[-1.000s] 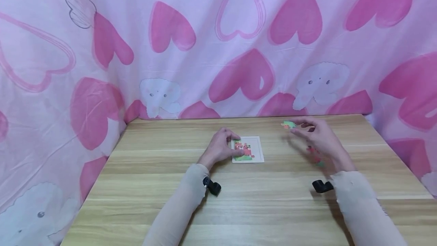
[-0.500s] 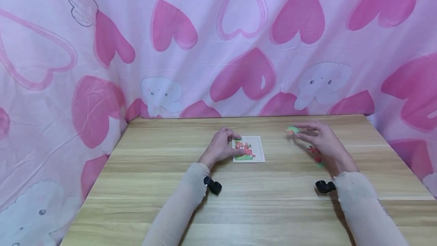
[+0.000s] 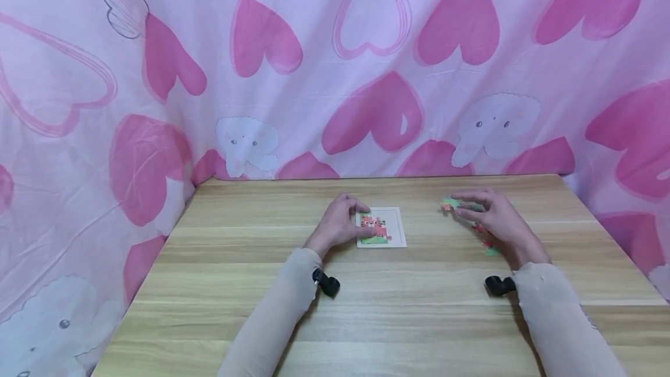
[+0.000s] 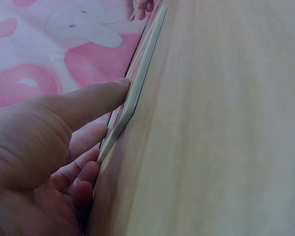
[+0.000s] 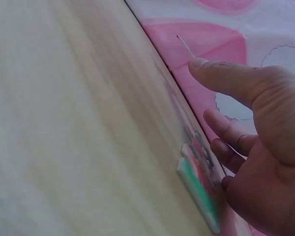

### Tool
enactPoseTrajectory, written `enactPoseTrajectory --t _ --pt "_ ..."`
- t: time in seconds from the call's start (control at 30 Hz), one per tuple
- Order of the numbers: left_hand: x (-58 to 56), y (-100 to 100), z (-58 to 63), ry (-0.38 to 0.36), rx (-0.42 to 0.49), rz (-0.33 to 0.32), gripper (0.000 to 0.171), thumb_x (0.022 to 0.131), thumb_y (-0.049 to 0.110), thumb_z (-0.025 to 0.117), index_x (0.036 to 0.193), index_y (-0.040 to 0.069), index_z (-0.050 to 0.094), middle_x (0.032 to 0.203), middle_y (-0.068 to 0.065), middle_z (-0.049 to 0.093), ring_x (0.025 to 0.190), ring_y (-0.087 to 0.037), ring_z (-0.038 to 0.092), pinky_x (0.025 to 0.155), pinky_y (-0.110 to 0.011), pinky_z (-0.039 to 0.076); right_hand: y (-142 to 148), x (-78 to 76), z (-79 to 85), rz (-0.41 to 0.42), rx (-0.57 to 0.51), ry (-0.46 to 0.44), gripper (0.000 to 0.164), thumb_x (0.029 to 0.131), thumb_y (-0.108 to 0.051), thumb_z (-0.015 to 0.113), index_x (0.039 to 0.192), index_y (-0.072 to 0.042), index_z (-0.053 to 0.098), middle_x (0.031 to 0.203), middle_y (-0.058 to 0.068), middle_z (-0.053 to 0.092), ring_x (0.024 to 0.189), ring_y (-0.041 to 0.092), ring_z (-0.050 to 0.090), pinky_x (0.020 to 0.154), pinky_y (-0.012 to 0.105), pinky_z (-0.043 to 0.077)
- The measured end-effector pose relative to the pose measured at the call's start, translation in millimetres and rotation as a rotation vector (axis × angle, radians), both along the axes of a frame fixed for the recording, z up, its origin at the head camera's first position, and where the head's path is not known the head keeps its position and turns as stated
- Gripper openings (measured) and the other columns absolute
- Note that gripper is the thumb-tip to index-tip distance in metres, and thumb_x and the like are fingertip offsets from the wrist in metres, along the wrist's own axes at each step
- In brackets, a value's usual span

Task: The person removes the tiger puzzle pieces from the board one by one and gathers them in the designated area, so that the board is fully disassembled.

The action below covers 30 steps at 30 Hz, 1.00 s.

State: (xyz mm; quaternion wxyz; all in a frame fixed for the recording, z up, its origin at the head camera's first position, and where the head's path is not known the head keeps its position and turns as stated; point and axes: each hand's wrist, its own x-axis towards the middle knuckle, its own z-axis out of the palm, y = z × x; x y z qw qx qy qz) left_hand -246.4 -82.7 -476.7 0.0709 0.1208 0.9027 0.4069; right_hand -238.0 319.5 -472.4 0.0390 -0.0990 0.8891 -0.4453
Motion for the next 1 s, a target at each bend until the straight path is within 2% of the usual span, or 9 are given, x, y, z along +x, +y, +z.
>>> enactPoseTrajectory --t 0.13,0.23,0.5,0.73,1.0 --pt "-0.4 0.9 -0.3 -0.012 -0.008 0.011 0.055 0.08 0.038 0.103 0.128 0.023 0.081 0.128 0.005 0.06 0.118 -0.019 0.056 0.111 -0.041 0.051 1.9 0.5 -3.0 0.008 0.008 -0.015 0.049 0.105 -0.025 0.082 0.151 -0.011 0.07 0.151 0.018 0.055 0.136 0.034 0.045 0.103 0.043 0.044" --pt "-0.4 1.0 0.3 -0.014 -0.012 0.013 0.055 0.081 0.038 0.103 0.129 0.024 0.081 0.131 0.005 0.06 0.123 -0.02 0.057 0.114 -0.043 0.05 2.5 0.0 -4.2 0.022 0.022 -0.009 0.05 0.104 -0.026 0.083 0.15 -0.011 0.07 0.15 0.019 0.055 0.134 0.034 0.046 0.101 0.04 0.043" --pt "-0.7 0.3 0.1 -0.003 -0.027 0.004 0.056 0.082 0.038 0.102 0.131 0.023 0.08 0.137 0.003 0.06 0.131 -0.023 0.057 0.119 -0.044 0.048 -0.4 -0.5 -6.4 0.033 0.099 0.054 0.047 0.104 -0.026 0.083 0.147 -0.011 0.073 0.15 0.021 0.057 0.134 0.04 0.046 0.1 0.052 0.042" --pt "0.7 0.4 0.1 -0.001 -0.017 0.005 0.056 0.081 0.037 0.103 0.13 0.023 0.081 0.133 0.004 0.06 0.124 -0.021 0.057 0.115 -0.043 0.05 -2.9 -1.7 -7.8 -0.007 0.119 0.008 0.051 0.102 -0.036 0.084 0.147 -0.014 0.074 0.162 0.029 0.044 0.148 0.053 0.035 0.109 0.073 0.034" --pt "0.9 0.0 0.8 0.005 -0.002 -0.001 0.055 0.08 0.036 0.103 0.129 0.022 0.081 0.13 0.004 0.06 0.121 -0.02 0.057 0.113 -0.042 0.05 -2.9 -3.3 -8.4 -0.021 0.155 0.003 0.054 0.102 -0.041 0.083 0.148 -0.013 0.073 0.161 0.03 0.043 0.148 0.054 0.034 0.109 0.075 0.033"
